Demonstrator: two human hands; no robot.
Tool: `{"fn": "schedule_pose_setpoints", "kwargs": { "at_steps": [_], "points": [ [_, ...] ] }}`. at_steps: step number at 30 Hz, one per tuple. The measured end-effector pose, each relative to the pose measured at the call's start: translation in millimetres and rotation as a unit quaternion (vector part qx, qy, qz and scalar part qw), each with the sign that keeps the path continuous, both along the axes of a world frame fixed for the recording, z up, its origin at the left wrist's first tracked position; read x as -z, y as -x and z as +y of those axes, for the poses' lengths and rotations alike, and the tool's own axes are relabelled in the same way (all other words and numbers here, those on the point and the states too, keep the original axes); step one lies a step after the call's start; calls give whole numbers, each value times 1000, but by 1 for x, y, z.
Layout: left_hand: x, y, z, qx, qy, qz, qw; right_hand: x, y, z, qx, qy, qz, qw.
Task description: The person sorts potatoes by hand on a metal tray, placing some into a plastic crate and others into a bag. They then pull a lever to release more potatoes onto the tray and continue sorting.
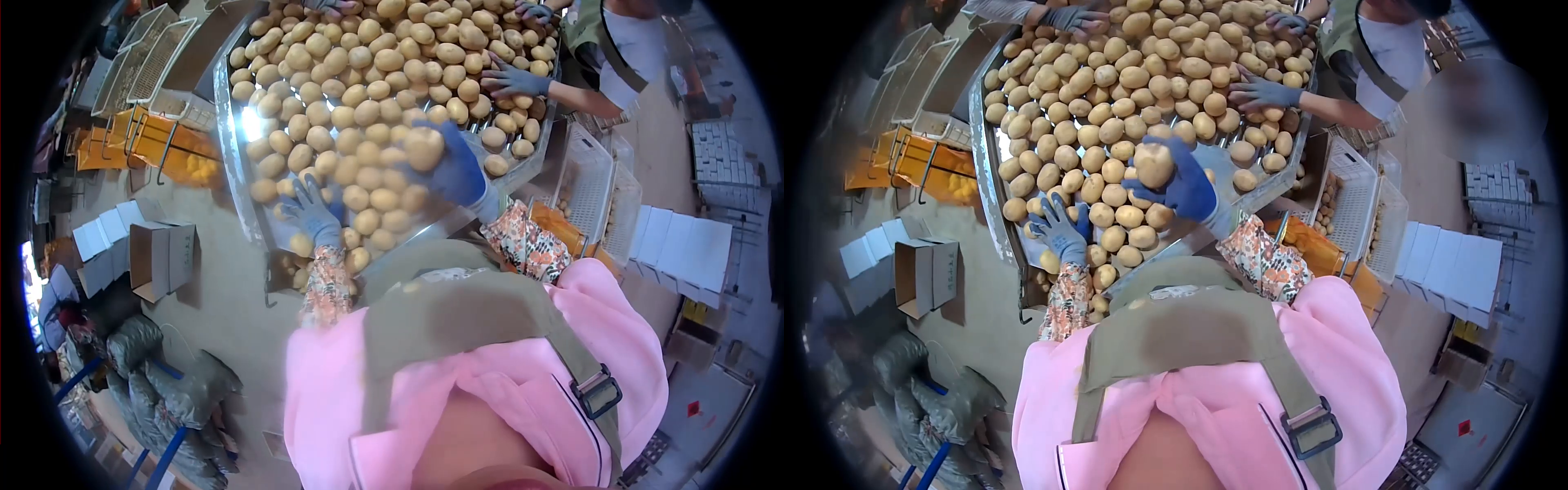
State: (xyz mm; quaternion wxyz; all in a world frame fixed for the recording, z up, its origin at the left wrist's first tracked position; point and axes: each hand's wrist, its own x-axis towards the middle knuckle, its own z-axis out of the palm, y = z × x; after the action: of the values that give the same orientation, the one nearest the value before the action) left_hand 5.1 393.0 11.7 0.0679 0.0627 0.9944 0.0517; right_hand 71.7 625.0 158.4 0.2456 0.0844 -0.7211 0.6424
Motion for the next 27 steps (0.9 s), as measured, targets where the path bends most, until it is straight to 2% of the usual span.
{"fn": "schedule_pose_setpoints", "kwargs": {
  "at_steps": [1,2,3,4,5,6,7,8,9,10,12,14,16,18,20,23,24,26,27],
  "points": [
    [16,1,-3,4,4,5,1000,11,-14,13,-157,219,-154,951],
    [38,3,-7,10,-26,63,998,4,-22,15,-154,223,-149,951],
    [48,4,-11,17,-56,121,991,-9,-31,14,-128,138,-150,971],
    [43,3,-11,23,-51,122,991,-15,-40,12,-100,52,-152,982],
    [35,1,-9,27,-65,101,992,-3,-38,11,-123,332,-220,909],
    [25,-1,-7,32,-79,79,993,2,-47,13,-118,340,-215,908],
    [24,-1,-8,31,-48,67,996,-11,-50,13,-80,161,-148,972],
    [23,-1,-8,39,-44,66,996,-17,-55,12,-37,-25,-79,996],
    [23,-1,-7,30,-34,55,997,-8,-58,15,-126,178,-102,971],
    [24,-2,-7,20,-24,43,999,-7,-61,16,-120,183,-102,970],
    [28,-7,-8,28,-22,42,998,-5,-72,14,-98,393,-217,888],
    [21,-8,-8,33,-30,47,998,-6,-79,13,-134,412,-196,880],
    [17,-14,-5,37,-13,38,999,3,-83,10,-55,298,-206,930],
    [18,-21,-7,50,3,47,998,2,-88,13,-52,291,-203,934],
    [29,-24,-15,54,-22,62,996,-1,-94,12,-32,144,-183,972],
    [38,-30,-21,62,-20,75,995,5,-97,10,-8,95,-170,981],
    [38,-32,-22,61,-38,85,994,6,-99,9,-7,97,-171,980],
    [41,-33,-22,56,-77,108,989,5,-100,8,-67,288,-193,936],
    [40,-34,-23,57,-76,108,990,6,-102,7,-67,289,-194,935]
  ]
}}
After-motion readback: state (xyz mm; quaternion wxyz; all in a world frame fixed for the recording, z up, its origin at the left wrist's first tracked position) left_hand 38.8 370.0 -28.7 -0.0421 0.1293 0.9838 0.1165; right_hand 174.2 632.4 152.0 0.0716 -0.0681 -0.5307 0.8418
